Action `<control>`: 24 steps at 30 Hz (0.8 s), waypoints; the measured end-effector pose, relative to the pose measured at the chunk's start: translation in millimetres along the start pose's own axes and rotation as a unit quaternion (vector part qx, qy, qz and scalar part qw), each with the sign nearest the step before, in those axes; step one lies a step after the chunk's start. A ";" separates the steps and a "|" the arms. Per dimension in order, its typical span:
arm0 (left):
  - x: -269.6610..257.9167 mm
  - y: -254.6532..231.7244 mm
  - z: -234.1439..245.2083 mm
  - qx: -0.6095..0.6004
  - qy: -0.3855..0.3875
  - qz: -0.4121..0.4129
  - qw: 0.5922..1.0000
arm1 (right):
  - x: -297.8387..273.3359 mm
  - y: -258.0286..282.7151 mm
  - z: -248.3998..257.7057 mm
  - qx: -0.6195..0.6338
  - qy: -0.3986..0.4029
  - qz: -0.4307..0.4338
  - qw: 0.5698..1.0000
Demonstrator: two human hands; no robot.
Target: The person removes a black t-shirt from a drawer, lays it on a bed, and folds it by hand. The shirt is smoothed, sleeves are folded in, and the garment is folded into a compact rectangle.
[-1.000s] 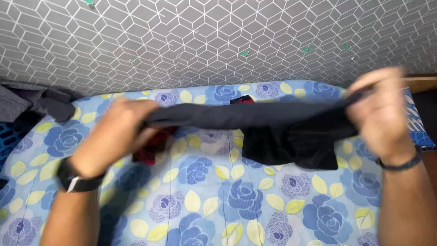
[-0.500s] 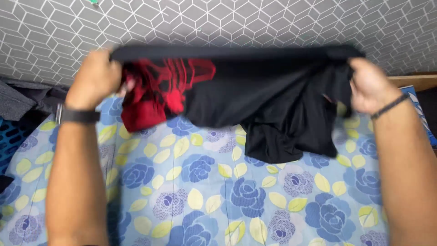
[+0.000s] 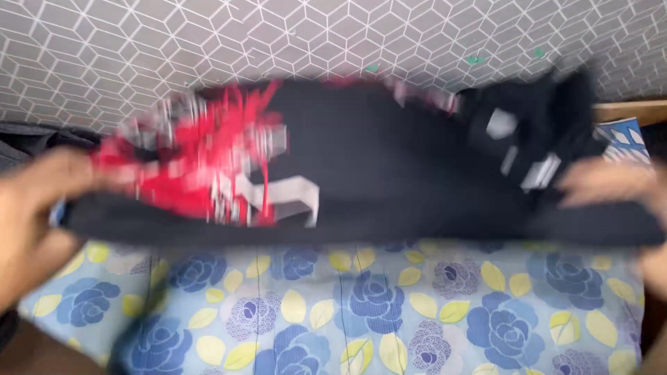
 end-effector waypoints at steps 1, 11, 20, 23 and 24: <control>-14.5 11.6 -8.4 -0.024 0.015 0.008 1.000 | -18.8 -16.0 -23.3 -0.059 0.031 -0.006 0.998; -48.5 111.5 -44.1 -0.198 0.123 0.118 0.965 | -98.3 -41.5 -94.1 0.039 0.363 -0.305 0.880; 31.4 81.5 -139.8 0.095 0.104 0.311 0.940 | 15.3 -60.2 -57.5 -0.232 -0.081 -0.206 0.947; 40.4 99.0 -180.8 0.098 0.001 0.300 0.949 | 45.8 -128.9 -71.7 -0.241 -0.033 -0.240 0.940; 41.2 109.0 -192.0 0.097 0.002 0.298 0.950 | 51.6 -137.2 -73.4 -0.242 -0.035 -0.242 0.939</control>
Point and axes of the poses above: each hand's wrist, its own x-axis towards the middle knuckle, its own z-axis out of the back of the hand, y = z × x, the point moved 6 cm from there along x, towards the middle knuckle, and after that the axes turned 13 degrees about z, right-handed, at the moved point
